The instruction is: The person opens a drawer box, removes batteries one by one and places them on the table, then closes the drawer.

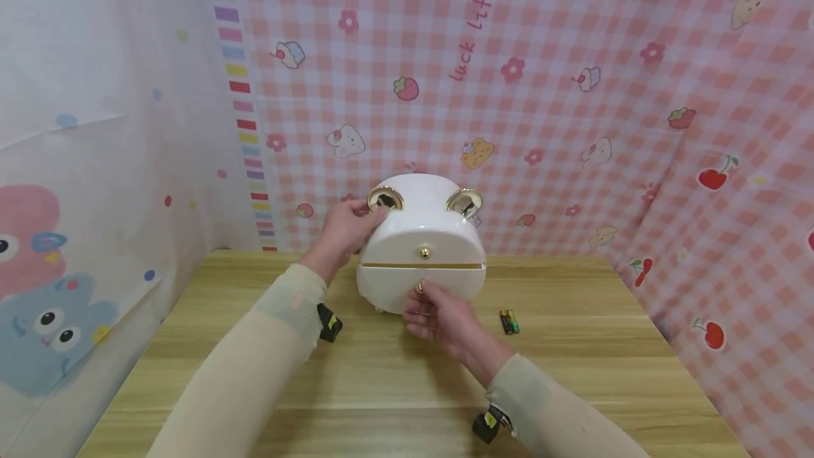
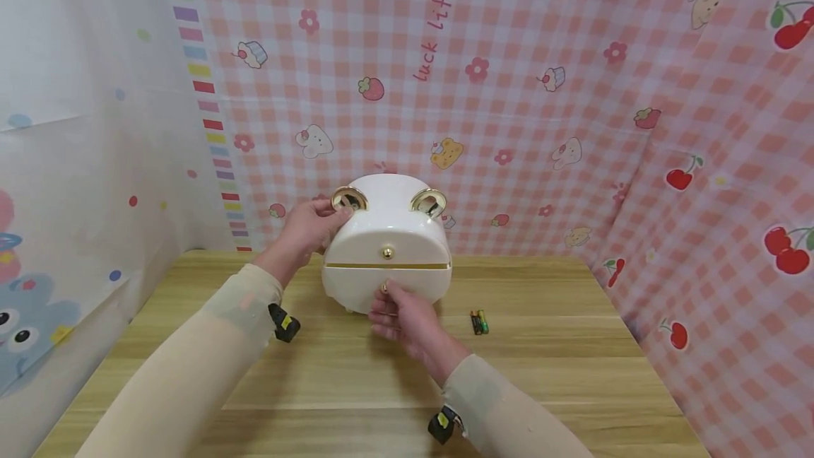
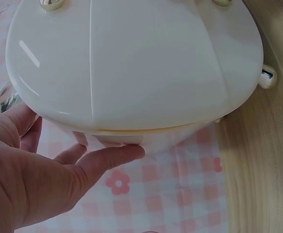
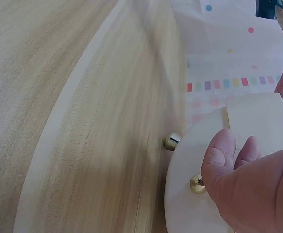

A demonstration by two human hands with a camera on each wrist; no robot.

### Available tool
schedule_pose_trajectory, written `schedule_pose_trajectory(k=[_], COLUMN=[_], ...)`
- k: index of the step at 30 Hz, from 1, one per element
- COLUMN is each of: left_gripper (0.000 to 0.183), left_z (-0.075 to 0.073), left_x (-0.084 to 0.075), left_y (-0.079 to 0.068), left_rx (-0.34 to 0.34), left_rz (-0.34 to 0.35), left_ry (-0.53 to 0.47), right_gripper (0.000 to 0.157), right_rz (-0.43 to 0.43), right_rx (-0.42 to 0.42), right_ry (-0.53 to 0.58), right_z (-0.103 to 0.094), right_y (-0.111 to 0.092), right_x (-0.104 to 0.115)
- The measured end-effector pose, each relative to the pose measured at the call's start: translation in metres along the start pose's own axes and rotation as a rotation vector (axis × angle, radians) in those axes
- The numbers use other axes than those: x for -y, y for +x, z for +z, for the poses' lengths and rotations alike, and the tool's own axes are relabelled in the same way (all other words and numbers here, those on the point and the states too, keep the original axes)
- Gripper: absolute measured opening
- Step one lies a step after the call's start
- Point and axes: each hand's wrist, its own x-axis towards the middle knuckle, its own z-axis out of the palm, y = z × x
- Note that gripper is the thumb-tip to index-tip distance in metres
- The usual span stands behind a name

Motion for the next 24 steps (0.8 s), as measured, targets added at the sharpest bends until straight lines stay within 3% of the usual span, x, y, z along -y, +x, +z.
schedule_pose_trajectory(k=[11,19,24], left_gripper=[0.050,0.056,0.038], left_z=[0.001,-0.004,-0.008], left_x=[-0.002,-0.015,-0.021], left_y=[0.000,0.003,0.003], left_rx=[-0.004,-0.050,-0.146], left_rz=[0.034,0.195,0.328], left_ry=[0.041,0.315,0.442], right_gripper=[0.044,0.046,0.046], right_rz=[-0.007,-0.014,-0.014], right_rx=[0.013,0.025,0.027], right_ry=[-0.011,-0.022,-0.042], right_z=[-0.003,-0.005,-0.005], right_y=[-0.008,-0.008,-0.008], right_x=[-0.001,-0.002,-0.003])
